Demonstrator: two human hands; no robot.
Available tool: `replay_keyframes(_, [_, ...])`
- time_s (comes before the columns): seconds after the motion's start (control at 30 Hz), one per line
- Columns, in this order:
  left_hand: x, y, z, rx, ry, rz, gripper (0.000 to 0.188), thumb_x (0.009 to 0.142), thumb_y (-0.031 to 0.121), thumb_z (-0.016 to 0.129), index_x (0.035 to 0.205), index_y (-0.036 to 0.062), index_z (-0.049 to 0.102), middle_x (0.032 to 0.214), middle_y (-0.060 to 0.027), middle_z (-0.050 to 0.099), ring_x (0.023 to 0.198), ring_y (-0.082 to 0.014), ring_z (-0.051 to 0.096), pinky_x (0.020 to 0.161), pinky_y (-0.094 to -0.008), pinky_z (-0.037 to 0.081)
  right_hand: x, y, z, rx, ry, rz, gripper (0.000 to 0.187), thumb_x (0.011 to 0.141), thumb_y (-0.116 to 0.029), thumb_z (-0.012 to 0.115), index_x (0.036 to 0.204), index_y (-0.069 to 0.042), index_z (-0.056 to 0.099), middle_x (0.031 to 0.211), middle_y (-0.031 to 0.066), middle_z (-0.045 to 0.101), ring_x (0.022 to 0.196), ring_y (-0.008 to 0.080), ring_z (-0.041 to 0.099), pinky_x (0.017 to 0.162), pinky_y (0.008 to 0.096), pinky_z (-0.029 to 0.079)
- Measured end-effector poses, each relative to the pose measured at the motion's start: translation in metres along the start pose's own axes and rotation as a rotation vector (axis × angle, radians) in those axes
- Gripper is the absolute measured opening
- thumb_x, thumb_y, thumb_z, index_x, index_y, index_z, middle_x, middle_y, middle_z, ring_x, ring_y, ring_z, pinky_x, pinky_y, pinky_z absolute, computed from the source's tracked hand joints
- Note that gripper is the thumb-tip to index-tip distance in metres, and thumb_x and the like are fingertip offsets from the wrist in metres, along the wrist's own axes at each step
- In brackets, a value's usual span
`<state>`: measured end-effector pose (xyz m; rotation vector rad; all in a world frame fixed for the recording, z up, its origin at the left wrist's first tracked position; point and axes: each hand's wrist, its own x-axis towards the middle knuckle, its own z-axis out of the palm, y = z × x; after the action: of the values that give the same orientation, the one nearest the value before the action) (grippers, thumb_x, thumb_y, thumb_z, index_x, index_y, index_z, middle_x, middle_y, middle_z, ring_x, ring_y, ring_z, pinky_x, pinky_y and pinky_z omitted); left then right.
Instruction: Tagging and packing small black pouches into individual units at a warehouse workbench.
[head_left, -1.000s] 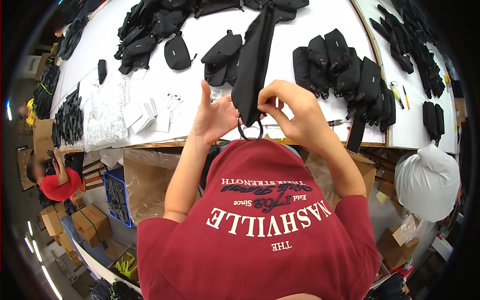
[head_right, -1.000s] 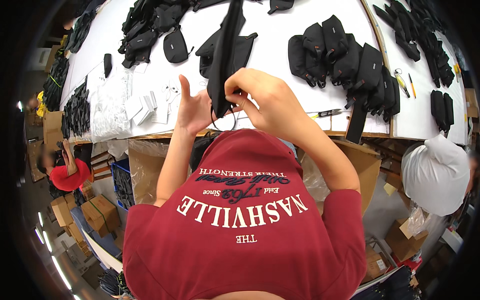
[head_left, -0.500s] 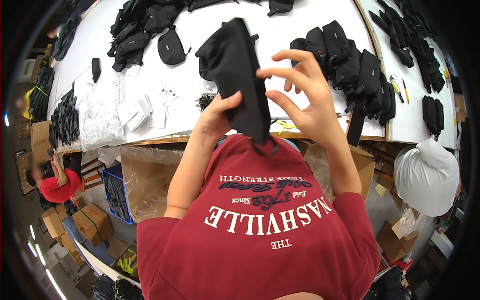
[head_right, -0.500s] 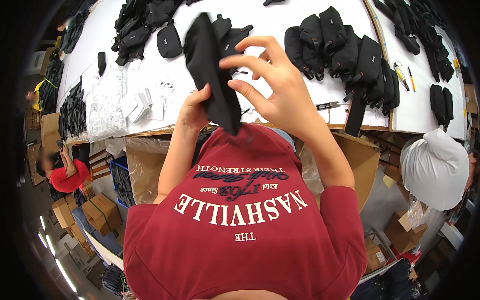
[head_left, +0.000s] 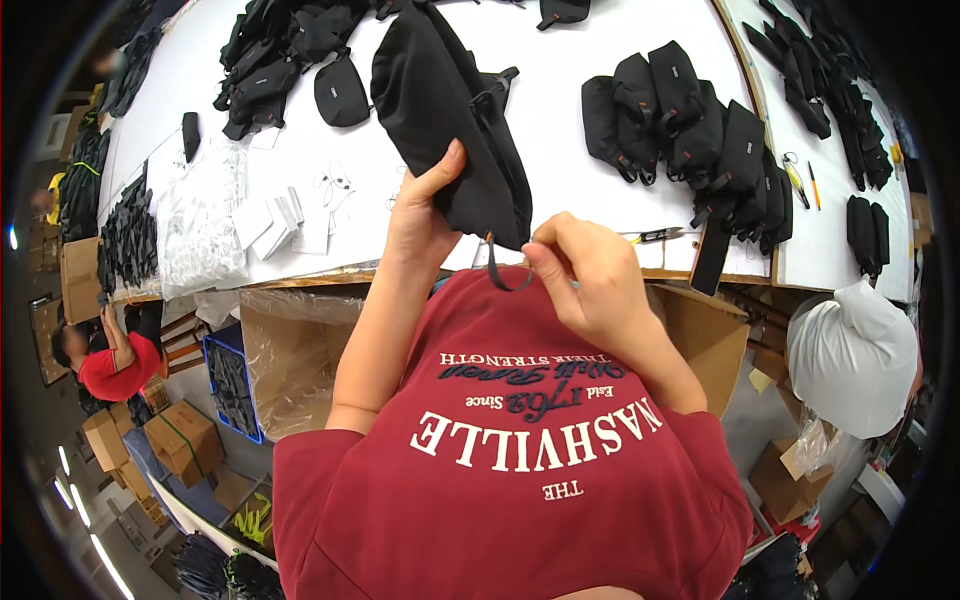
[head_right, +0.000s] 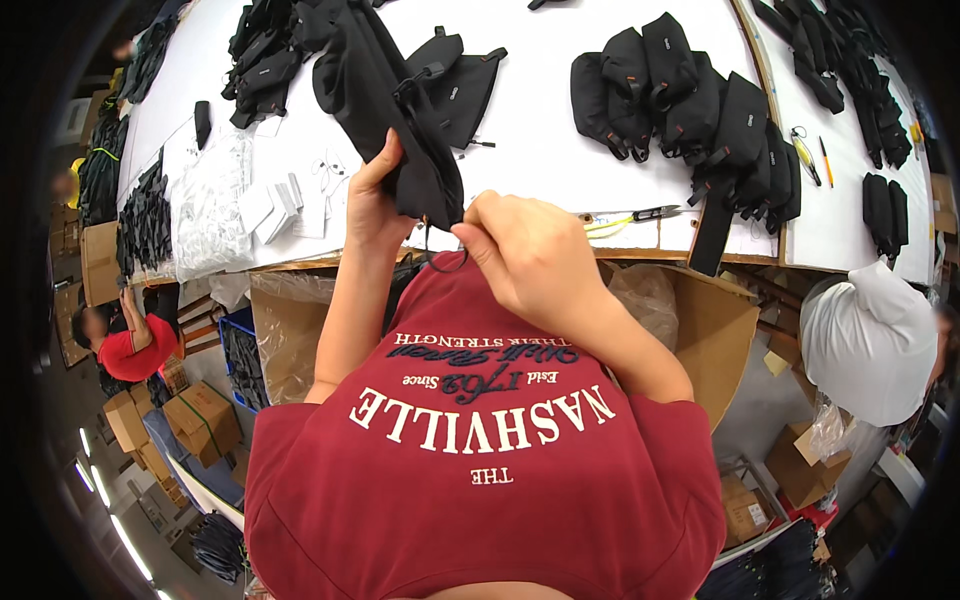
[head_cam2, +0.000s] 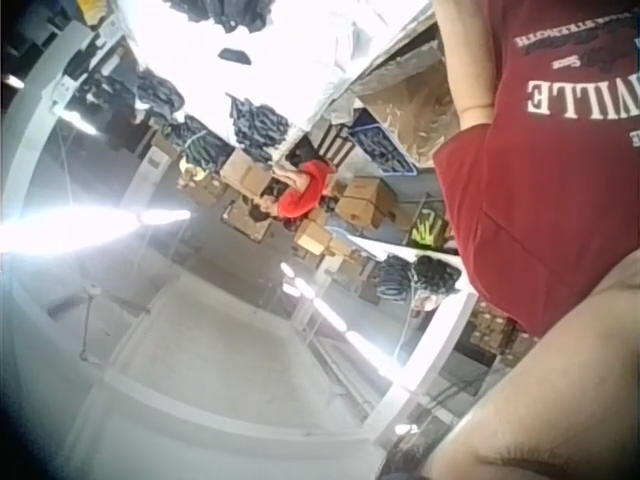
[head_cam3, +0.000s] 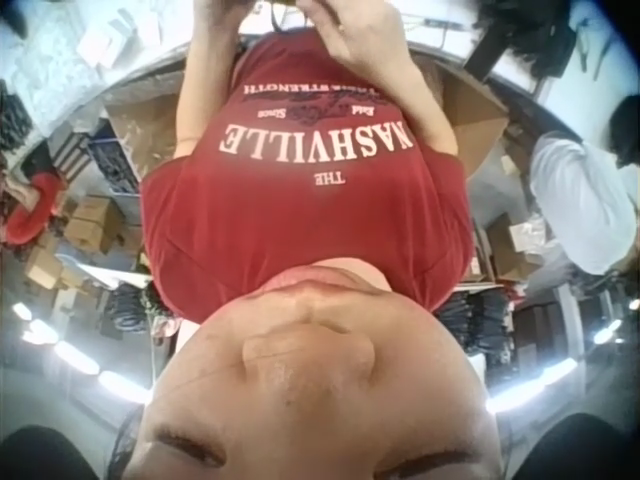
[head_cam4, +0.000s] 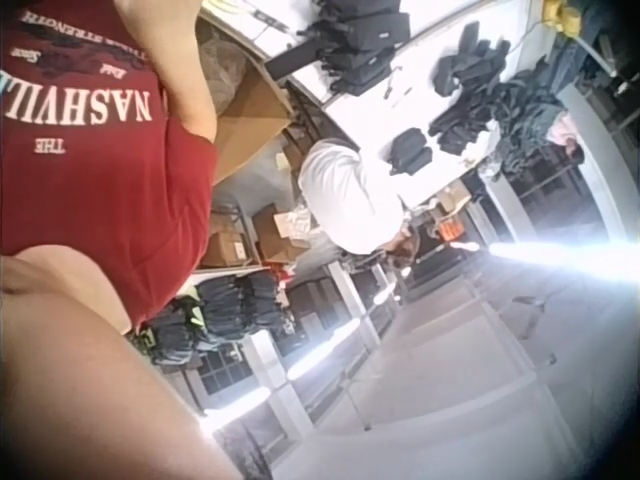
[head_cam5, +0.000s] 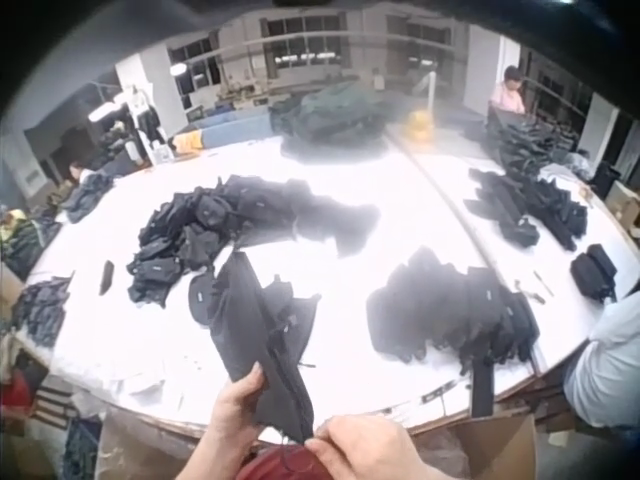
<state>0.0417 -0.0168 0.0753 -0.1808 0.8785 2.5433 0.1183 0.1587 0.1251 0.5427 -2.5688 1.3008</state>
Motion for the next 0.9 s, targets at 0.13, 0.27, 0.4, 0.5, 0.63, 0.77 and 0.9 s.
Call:
replay_keyframes(0.13, [0.0, 0.0, -0.004, -0.026, -0.088, 0.066, 0.037, 0.088, 0.012, 0.061, 0.121, 0.0013, 0.049, 0.108, -0.0091, 0.062, 0.095, -0.0199, 0.063, 0.085, -0.0335, 0.052, -0.001, -0.004, 0.0, 0.144, -0.024, 0.036, 0.015, 0.084, -0.014, 0.064, 0.077, -0.003, 0.056, 0.063, 0.008, 0.054, 0.054, 0.0243, 0.054, 0.05, 0.0328, 0.041])
replay_keyframes(0.27, [-0.003, 0.001, -0.016, 0.073, -0.204, 0.039, 0.028, 0.089, 0.03, 0.059, 0.103, 0.0057, 0.058, 0.095, -0.0033, 0.049, 0.09, -0.0209, 0.048, 0.077, -0.0281, 0.039, -0.002, 0.001, -0.009, 0.374, -0.2, 0.159, 0.017, 0.081, -0.017, 0.068, 0.078, -0.003, 0.059, 0.067, 0.0069, 0.055, 0.053, 0.0196, 0.051, 0.051, 0.0297, 0.04])
replay_keyframes(0.4, [-0.006, 0.007, -0.002, 0.136, -0.477, 0.151, 0.032, 0.086, 0.038, 0.063, 0.1, 0.0098, 0.059, 0.095, 0.0001, 0.05, 0.092, -0.0179, 0.048, 0.081, -0.0317, 0.034, 0.004, -0.002, -0.008, 0.288, -0.097, 0.159, 0.023, 0.075, -0.02, 0.075, 0.081, -0.003, 0.061, 0.085, 0.0058, 0.06, 0.055, 0.0152, 0.051, 0.051, 0.0263, 0.04])
replay_keyframes(0.5, [-0.006, 0.005, 0.0, 0.144, -0.472, 0.183, 0.034, 0.084, 0.041, 0.065, 0.099, 0.0104, 0.06, 0.094, 0.0001, 0.051, 0.092, -0.0175, 0.048, 0.081, -0.0312, 0.034, 0.005, -0.007, 0.003, 0.29, 0.083, 0.062, 0.019, 0.073, -0.013, 0.076, 0.08, -0.003, 0.062, 0.083, 0.0051, 0.06, 0.054, 0.0144, 0.053, 0.049, 0.0263, 0.042])
replay_keyframes(0.63, [-0.01, 0.0, -0.006, 0.083, -0.215, 0.242, 0.036, 0.086, 0.041, 0.062, 0.103, 0.0092, 0.057, 0.093, -0.0029, 0.051, 0.09, -0.0174, 0.048, 0.076, -0.029, 0.039, 0.0, 0.0, 0.007, 0.144, 0.099, 0.01, 0.016, 0.072, -0.01, 0.074, 0.078, -0.004, 0.061, 0.079, 0.0049, 0.059, 0.055, 0.016, 0.055, 0.048, 0.0281, 0.042])
replay_keyframes(0.77, [-0.011, 0.0, 0.0, 0.039, 0.003, 0.216, 0.037, 0.09, 0.039, 0.057, 0.106, 0.0047, 0.054, 0.091, -0.0083, 0.053, 0.082, -0.0191, 0.052, 0.067, -0.0287, 0.047, 0.001, -0.002, 0.011, 0.04, 0.153, -0.143, 0.016, 0.071, -0.01, 0.074, 0.074, -0.005, 0.059, 0.075, 0.0046, 0.058, 0.055, 0.0185, 0.056, 0.048, 0.0295, 0.043])
replay_keyframes(0.9, [-0.01, 0.0, -0.008, 0.035, 0.009, 0.238, 0.036, 0.092, 0.036, 0.055, 0.105, 0.002, 0.053, 0.088, -0.0104, 0.054, 0.075, -0.02, 0.054, 0.064, -0.0305, 0.05, 0.003, -0.003, -0.002, 0.01, 0.065, -0.199, 0.016, 0.068, -0.01, 0.076, 0.074, -0.005, 0.063, 0.077, 0.0044, 0.058, 0.056, 0.0161, 0.053, 0.049, 0.0274, 0.041])
